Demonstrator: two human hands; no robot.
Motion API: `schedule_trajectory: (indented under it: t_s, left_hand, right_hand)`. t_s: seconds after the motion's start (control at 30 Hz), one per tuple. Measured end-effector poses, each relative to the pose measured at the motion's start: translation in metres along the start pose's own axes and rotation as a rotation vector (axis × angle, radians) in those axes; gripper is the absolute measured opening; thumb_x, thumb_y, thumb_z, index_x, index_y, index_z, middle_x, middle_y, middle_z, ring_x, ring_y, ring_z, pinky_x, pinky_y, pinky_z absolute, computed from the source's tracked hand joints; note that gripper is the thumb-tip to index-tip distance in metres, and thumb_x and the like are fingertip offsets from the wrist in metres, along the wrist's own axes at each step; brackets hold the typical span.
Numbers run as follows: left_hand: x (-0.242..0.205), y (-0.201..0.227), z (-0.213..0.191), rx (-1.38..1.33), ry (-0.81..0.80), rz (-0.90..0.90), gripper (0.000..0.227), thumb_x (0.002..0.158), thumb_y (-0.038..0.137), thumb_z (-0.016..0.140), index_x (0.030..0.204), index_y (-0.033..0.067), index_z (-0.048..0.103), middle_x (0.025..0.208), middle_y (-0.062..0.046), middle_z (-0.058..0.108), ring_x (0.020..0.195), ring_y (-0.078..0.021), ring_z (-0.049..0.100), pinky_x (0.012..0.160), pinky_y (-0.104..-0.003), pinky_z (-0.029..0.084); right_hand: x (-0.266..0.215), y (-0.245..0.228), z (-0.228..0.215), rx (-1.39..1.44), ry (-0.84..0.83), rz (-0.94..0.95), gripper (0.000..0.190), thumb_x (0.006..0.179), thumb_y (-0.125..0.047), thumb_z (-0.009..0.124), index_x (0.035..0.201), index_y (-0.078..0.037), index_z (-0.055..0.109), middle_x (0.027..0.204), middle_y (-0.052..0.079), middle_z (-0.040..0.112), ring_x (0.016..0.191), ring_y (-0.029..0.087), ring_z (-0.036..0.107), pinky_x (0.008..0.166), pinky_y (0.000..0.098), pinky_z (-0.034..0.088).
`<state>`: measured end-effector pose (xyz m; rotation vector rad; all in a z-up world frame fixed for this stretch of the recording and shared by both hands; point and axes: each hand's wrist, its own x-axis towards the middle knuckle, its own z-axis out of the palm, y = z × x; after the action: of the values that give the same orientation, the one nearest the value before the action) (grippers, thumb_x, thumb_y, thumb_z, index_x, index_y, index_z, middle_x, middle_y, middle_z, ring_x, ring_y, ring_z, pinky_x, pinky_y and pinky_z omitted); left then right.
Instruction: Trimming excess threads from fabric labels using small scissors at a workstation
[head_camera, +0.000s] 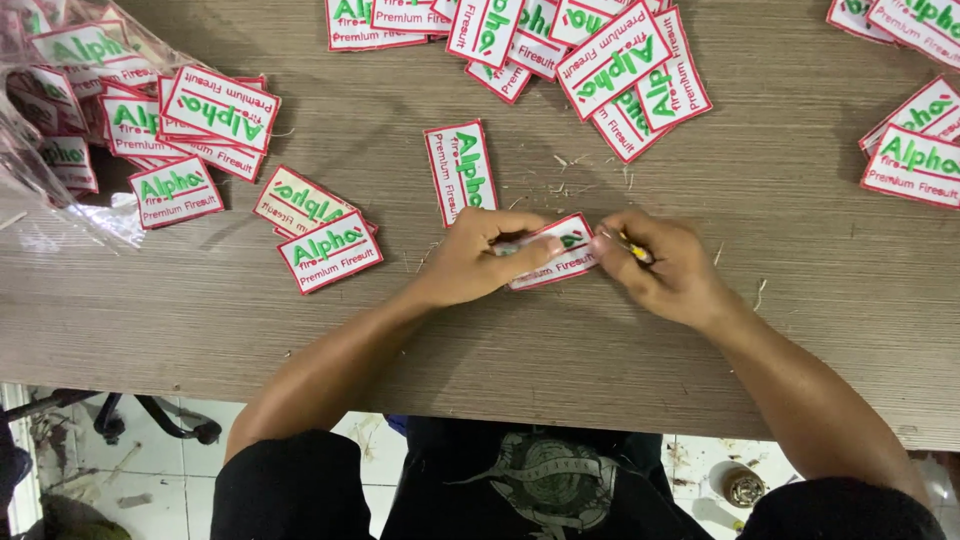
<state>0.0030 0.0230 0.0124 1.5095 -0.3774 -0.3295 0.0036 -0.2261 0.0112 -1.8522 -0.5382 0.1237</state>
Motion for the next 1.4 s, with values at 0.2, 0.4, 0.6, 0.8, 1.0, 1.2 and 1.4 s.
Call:
schedule_trajectory:
  t_s: [0.2, 0.4, 0.6, 0.8, 1.0, 1.2, 1.4]
  left_hand:
    - [0.002, 0.003, 0.005, 0.026, 0.098, -0.037, 0.015, 0.094, 0.016, 0.072, 0.102, 0.005, 0.077, 0.074, -0.009, 0.073, 0.073, -0.0079, 0.061, 0.069, -0.027, 0.051]
    - [0.006, 0.004, 0.004, -0.004, 0.153, -0.007, 0.02, 0.098, 0.016, 0.069, 0.109, 0.001, 0.075, 0.074, -0.013, 0.073, 0.069, -0.008, 0.06, 0.069, -0.029, 0.053]
    - [0.006, 0.015, 0.001, 0.023, 0.134, -0.028, 0.02, 0.099, 0.018, 0.068, 0.109, 0.0022, 0.076, 0.077, -0.012, 0.074, 0.072, -0.0091, 0.062, 0.073, -0.029, 0.054]
    - [0.006, 0.013, 0.001, 0.007, 0.128, -0.047, 0.02, 0.099, 0.018, 0.068, 0.109, 0.003, 0.076, 0.075, -0.013, 0.074, 0.072, -0.0105, 0.065, 0.074, -0.031, 0.056]
    - [0.008, 0.021, 0.003, -0.021, 0.119, -0.066, 0.021, 0.1, 0.021, 0.067, 0.108, 0.0039, 0.076, 0.074, -0.012, 0.074, 0.069, -0.011, 0.067, 0.073, -0.029, 0.056]
    - [0.005, 0.01, 0.001, -0.112, 0.093, -0.076, 0.022, 0.101, 0.022, 0.068, 0.111, 0.0045, 0.076, 0.081, -0.012, 0.075, 0.077, -0.0119, 0.067, 0.076, -0.03, 0.055]
    - [0.004, 0.001, 0.001, -0.13, 0.068, -0.053, 0.022, 0.102, 0.02, 0.067, 0.112, 0.0027, 0.075, 0.087, -0.012, 0.076, 0.085, -0.0112, 0.064, 0.079, -0.031, 0.055]
  right_hand:
    - [-0.004, -0.009, -0.022, -0.635, 0.038, -0.22, 0.032, 0.106, -0.032, 0.058, 0.113, -0.003, 0.071, 0.063, 0.01, 0.059, 0.055, 0.03, 0.061, 0.055, 0.0357, 0.051]
    - [0.014, -0.036, -0.015, -0.767, 0.15, -0.374, 0.024, 0.102, -0.019, 0.077, 0.114, 0.0, 0.076, 0.084, 0.013, 0.07, 0.07, 0.028, 0.069, 0.064, 0.0379, 0.058]
    - [0.012, -0.026, -0.012, -0.855, 0.213, -0.448, 0.023, 0.102, -0.023, 0.079, 0.11, -0.002, 0.077, 0.088, 0.009, 0.072, 0.074, 0.025, 0.071, 0.065, 0.0333, 0.058]
    - [0.011, -0.021, -0.012, -0.824, 0.249, -0.476, 0.025, 0.102, -0.024, 0.078, 0.11, 0.0, 0.078, 0.086, 0.009, 0.07, 0.072, 0.025, 0.07, 0.064, 0.0331, 0.058]
    - [0.01, -0.02, -0.01, -0.824, 0.24, -0.458, 0.024, 0.1, -0.024, 0.08, 0.108, -0.001, 0.077, 0.083, 0.009, 0.069, 0.072, 0.025, 0.071, 0.062, 0.0328, 0.059]
    - [0.014, -0.028, -0.007, -0.739, 0.231, -0.451, 0.021, 0.097, -0.017, 0.081, 0.106, 0.002, 0.077, 0.082, 0.013, 0.07, 0.069, 0.027, 0.07, 0.058, 0.034, 0.058]
    - [0.009, -0.018, -0.007, -0.771, 0.236, -0.482, 0.02, 0.095, -0.016, 0.081, 0.106, 0.0, 0.077, 0.081, 0.011, 0.07, 0.067, 0.024, 0.069, 0.057, 0.032, 0.058]
